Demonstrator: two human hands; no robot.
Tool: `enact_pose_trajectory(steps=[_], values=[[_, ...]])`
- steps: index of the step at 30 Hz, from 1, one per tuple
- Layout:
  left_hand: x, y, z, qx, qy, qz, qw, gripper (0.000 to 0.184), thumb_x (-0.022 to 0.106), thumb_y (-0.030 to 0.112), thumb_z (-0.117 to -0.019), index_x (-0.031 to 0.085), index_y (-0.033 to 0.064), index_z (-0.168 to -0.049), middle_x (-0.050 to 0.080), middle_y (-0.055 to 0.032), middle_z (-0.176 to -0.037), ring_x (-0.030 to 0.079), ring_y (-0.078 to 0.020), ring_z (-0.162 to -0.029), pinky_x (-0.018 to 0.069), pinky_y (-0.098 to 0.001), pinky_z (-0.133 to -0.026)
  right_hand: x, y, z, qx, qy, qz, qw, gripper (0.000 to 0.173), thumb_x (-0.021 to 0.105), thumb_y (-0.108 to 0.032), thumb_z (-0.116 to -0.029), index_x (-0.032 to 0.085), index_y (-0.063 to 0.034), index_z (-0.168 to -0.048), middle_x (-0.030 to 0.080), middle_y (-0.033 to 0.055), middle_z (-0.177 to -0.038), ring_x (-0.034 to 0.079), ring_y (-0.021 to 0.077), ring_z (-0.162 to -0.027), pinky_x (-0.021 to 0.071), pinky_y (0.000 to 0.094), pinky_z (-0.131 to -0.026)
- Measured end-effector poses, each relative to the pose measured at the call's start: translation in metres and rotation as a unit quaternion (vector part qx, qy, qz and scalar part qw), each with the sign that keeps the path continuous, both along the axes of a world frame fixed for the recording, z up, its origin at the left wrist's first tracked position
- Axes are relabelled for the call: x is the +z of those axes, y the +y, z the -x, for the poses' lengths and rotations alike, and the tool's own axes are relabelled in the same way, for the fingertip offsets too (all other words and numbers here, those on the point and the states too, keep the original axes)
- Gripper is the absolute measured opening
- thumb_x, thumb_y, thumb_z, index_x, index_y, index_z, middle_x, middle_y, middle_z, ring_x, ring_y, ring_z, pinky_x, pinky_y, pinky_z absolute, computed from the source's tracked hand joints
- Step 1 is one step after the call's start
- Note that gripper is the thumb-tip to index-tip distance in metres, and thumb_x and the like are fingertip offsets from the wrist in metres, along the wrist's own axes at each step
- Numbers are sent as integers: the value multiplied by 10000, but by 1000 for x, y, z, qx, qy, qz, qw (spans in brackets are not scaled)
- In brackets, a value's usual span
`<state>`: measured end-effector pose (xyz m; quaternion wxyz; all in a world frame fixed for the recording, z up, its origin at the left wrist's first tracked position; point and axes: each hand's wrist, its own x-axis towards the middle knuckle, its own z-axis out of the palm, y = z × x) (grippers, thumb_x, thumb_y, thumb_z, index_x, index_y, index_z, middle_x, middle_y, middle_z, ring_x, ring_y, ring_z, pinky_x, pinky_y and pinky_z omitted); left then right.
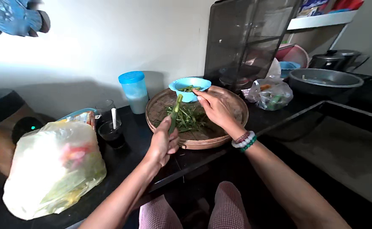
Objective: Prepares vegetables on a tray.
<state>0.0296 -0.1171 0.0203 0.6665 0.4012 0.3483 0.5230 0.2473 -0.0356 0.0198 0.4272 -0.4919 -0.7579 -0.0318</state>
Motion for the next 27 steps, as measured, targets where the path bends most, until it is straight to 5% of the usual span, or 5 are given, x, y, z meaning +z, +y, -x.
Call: enact_pose_trajectory(steps=[8, 14, 17, 24, 27], values=[[-8, 37, 1, -8, 51, -42, 998, 374, 235, 397, -1136, 516, 161, -1064, 287, 72, -546, 253, -29, -380, 247, -163, -354, -17, -13, 48, -9, -67, -21, 997, 400, 444, -404, -1092, 529, -449, -1481, 700, 82, -946, 653, 281, -679, 492, 482, -527], [-23, 36, 7, -35, 19, -21, 999, 415, 269, 438, -1127, 537, 136, -1028, 315, 65, -520, 278, -23, -359, 266, -155, -339, -10, 10, 20, -13, -10, 42, 999, 380, 445, -373, -1101, 600, -291, -1438, 710, 185, -1025, 683, 420, -886, 508, 625, -679], [-25, 38, 12, -23, 14, -36, 999, 433, 291, 475, -1115, 542, 123, -1146, 332, 64, -539, 301, -25, -361, 298, -154, -340, -11, -1, 27, -7, -18, 11, 1000, 389, 427, -389, -1103, 596, -327, -1448, 700, 153, -985, 675, 381, -829, 505, 588, -640], [-26, 29, 20, -25, 29, -36, 999, 594, 202, 563, -1098, 430, 161, -725, 269, 57, -507, 205, -49, -366, 192, -180, -352, -19, -48, 69, 47, -109, -6, 993, 411, 472, -360, -1091, 549, -334, -1494, 651, 127, -910, 617, 311, -652, 466, 473, -506], [-26, 40, 19, -18, -33, -12, 999, 459, 186, 461, -1126, 484, 151, -966, 288, 84, -515, 236, -22, -346, 222, -161, -325, -20, -30, 69, 42, -117, -11, 992, 402, 459, -380, -1095, 564, -320, -1479, 671, 169, -957, 646, 370, -719, 477, 529, -553]])
